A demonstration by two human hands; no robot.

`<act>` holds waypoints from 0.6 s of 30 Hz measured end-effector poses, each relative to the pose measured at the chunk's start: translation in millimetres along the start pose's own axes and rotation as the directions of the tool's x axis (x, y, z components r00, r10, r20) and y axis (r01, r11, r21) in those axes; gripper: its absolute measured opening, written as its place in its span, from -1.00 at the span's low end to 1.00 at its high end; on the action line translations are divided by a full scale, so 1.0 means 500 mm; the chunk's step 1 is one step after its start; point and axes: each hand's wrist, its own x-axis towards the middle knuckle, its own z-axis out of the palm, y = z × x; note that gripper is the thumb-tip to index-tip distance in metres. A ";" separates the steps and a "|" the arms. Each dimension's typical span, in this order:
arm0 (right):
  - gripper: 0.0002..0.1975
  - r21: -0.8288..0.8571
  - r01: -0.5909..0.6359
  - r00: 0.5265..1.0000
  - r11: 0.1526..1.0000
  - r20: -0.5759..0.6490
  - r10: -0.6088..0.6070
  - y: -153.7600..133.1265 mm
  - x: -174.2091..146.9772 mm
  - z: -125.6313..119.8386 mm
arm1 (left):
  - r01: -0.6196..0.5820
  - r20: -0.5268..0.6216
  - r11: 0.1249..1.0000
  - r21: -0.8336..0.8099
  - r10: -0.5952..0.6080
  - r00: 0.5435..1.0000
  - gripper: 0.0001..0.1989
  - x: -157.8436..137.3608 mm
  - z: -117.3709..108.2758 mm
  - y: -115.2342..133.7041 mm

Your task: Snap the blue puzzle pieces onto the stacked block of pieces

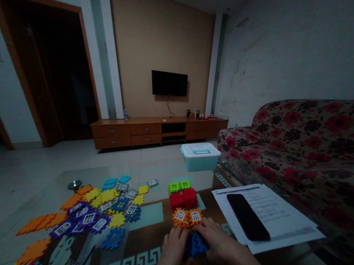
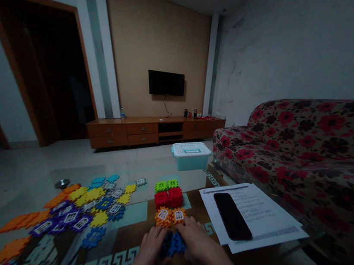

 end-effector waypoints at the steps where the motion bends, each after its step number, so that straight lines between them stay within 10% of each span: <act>1: -0.32 -0.002 0.002 1.000 1.000 -0.005 -0.002 0.000 0.000 0.001 | 0.003 0.001 1.000 0.003 -0.003 1.000 -0.33 -0.001 -0.002 0.001; 11: -0.31 0.045 -0.032 0.999 0.998 -0.035 0.033 0.016 -0.002 -0.006 | 0.085 -0.268 0.994 0.073 -0.062 0.961 -0.43 0.026 0.017 -0.041; 18: -0.25 0.010 -0.136 0.989 0.991 -0.063 0.136 0.029 -0.003 -0.011 | 0.143 -0.161 0.986 0.080 -0.129 0.979 -0.47 0.024 0.012 -0.035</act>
